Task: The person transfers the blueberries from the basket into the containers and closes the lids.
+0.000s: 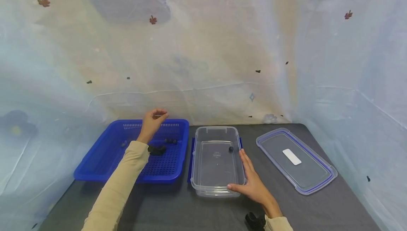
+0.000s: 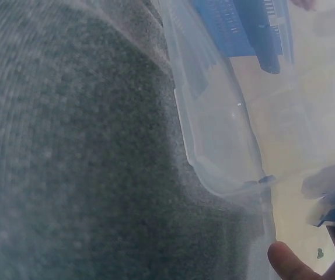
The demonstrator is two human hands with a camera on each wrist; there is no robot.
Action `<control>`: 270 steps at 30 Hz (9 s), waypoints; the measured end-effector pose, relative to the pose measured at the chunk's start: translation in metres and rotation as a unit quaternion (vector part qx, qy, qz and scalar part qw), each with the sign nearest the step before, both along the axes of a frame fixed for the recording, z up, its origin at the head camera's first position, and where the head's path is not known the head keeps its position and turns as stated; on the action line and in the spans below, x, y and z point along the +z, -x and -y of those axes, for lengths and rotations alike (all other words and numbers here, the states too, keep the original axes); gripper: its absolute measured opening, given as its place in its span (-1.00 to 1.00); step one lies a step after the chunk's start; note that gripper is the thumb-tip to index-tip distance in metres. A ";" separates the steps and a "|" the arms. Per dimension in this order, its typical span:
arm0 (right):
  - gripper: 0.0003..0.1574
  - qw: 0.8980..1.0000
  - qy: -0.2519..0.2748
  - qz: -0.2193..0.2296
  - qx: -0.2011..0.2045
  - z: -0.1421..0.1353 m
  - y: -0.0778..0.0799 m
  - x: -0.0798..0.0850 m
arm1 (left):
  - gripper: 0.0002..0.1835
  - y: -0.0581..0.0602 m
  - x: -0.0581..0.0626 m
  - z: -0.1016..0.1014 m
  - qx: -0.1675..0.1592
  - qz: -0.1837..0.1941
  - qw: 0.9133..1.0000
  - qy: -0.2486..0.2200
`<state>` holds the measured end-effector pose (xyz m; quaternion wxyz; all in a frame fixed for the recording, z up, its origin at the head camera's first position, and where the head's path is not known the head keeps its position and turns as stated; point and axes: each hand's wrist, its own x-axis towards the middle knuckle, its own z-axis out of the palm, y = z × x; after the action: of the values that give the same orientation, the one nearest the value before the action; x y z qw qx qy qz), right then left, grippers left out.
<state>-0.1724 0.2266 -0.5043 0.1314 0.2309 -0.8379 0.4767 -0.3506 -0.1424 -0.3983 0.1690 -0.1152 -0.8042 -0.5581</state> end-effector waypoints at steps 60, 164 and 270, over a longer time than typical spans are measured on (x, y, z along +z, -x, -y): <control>0.46 1.000 0.008 0.002 0.000 0.000 -0.001 -0.003 | -0.79 0.007 -0.048 0.023 0.058 0.156 0.971 0.170; 0.43 0.999 0.034 0.015 0.018 -0.001 0.001 -0.005 | -0.76 -0.040 -0.098 -0.224 0.109 0.202 0.960 0.161; 0.43 0.999 0.045 0.009 0.022 -0.001 0.001 -0.007 | -0.84 0.018 -0.089 0.004 0.052 0.173 0.956 0.233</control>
<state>-0.1729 0.2275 -0.5117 0.1240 0.2390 -0.8113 0.5189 -0.3682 -0.1460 -0.4868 0.0242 -0.0109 -0.9336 -0.3573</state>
